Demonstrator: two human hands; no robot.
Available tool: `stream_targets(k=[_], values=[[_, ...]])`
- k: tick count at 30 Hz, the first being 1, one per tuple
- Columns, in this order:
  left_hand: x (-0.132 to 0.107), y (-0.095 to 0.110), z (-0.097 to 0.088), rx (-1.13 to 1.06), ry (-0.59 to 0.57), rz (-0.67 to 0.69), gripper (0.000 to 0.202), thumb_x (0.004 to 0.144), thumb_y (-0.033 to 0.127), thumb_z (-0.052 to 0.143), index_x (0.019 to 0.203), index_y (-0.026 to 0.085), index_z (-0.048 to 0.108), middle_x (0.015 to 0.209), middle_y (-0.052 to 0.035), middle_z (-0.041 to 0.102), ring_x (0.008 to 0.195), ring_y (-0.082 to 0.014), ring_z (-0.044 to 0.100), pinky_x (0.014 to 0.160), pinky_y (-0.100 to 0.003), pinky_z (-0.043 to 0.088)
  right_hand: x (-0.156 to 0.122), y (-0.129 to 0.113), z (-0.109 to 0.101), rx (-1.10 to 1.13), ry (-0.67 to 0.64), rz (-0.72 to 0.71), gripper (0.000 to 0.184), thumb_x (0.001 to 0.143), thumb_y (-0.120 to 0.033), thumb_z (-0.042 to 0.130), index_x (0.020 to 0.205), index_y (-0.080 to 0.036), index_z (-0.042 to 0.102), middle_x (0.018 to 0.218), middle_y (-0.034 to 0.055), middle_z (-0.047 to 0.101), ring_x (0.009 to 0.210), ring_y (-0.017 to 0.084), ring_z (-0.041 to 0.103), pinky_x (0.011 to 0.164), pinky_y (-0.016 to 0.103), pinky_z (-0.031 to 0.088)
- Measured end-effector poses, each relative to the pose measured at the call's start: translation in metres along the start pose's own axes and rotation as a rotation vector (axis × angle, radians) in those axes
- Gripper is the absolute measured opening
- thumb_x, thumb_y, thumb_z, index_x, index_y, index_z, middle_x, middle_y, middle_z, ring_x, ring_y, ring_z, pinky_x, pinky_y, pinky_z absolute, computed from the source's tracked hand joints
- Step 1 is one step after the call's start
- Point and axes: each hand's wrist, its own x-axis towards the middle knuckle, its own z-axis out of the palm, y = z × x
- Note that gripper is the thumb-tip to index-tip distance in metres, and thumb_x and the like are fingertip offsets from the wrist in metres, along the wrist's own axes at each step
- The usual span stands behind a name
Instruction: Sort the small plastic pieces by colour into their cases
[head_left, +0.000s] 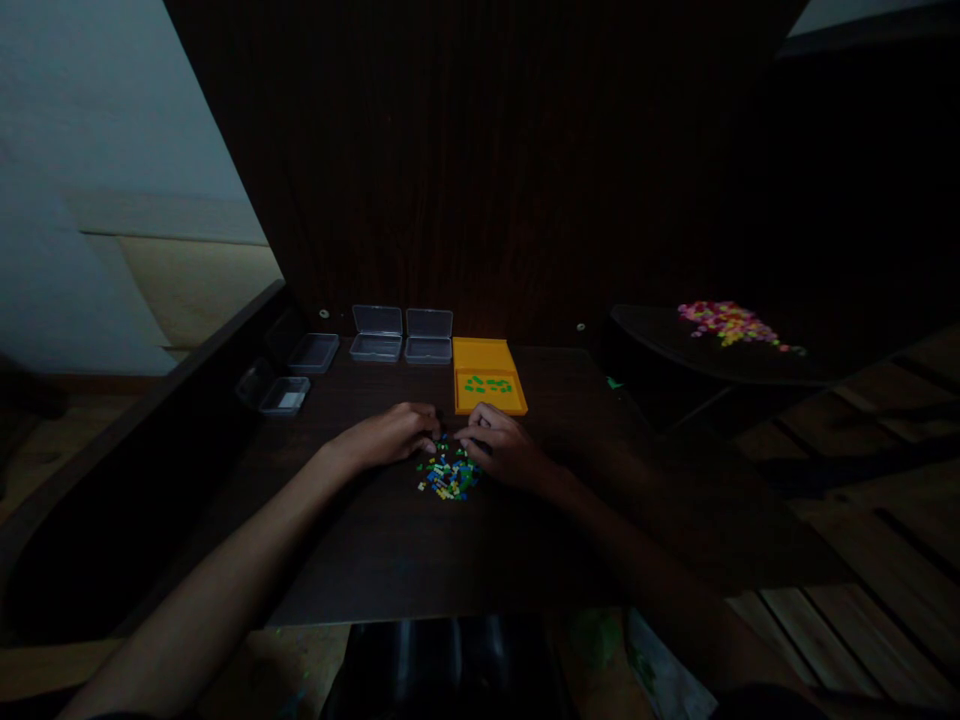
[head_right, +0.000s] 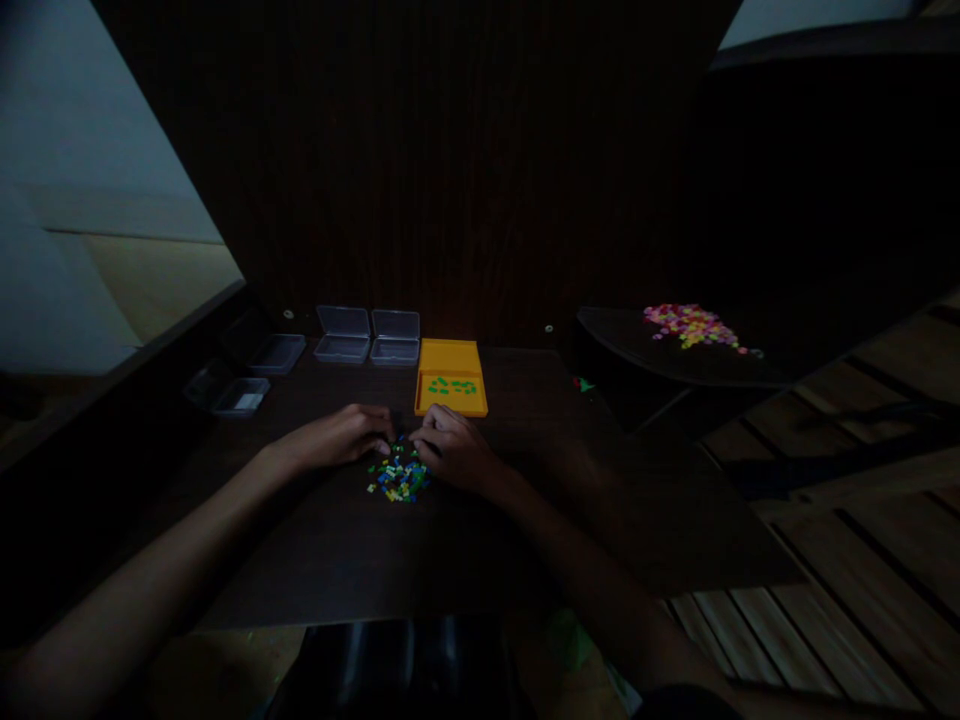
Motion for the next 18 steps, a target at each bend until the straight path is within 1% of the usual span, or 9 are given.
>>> stream_targets(k=[4,8,12,18], values=[[0.0,0.001,-0.003,-0.02,-0.026,-0.004,0.011,0.086,0.012,0.057,0.09,0.017,0.066,0.092,-0.0058,0.065,0.085,-0.0155,0.062,0.075,-0.022,0.045,0.0,0.0,0.001,0.002,0.005,-0.014,0.017,0.088,-0.018,0.053,0.092,-0.016,0.07,0.084,0.0058,0.054,0.079,0.016,0.051,0.069,0.029,0.044],[0.0,0.004,-0.002,-0.004,-0.047,0.003,0.015,0.086,0.012,0.055,0.093,0.017,0.068,0.092,-0.0059,0.064,0.086,-0.0157,0.062,0.076,-0.022,0.045,0.0,0.001,0.002,-0.006,-0.002,-0.008,0.017,0.088,-0.018,0.054,0.092,-0.017,0.07,0.085,0.0054,0.054,0.079,0.016,0.051,0.069,0.029,0.044],[0.001,0.007,0.0,0.025,-0.052,-0.002,0.018,0.085,0.007,0.054,0.089,0.016,0.069,0.09,-0.0062,0.064,0.082,-0.0154,0.062,0.073,-0.022,0.045,0.0,0.001,0.002,-0.011,-0.007,-0.009,0.016,0.088,-0.018,0.054,0.092,-0.017,0.07,0.085,0.0052,0.054,0.08,0.016,0.051,0.069,0.029,0.043],[0.003,0.012,0.003,0.098,-0.063,-0.066,0.02,0.082,0.002,0.051,0.083,0.014,0.066,0.09,-0.0075,0.063,0.083,-0.016,0.061,0.074,-0.023,0.045,0.0,0.001,0.001,0.002,0.002,-0.019,0.017,0.088,-0.018,0.053,0.091,-0.017,0.07,0.083,0.0052,0.054,0.078,0.016,0.051,0.067,0.029,0.043]])
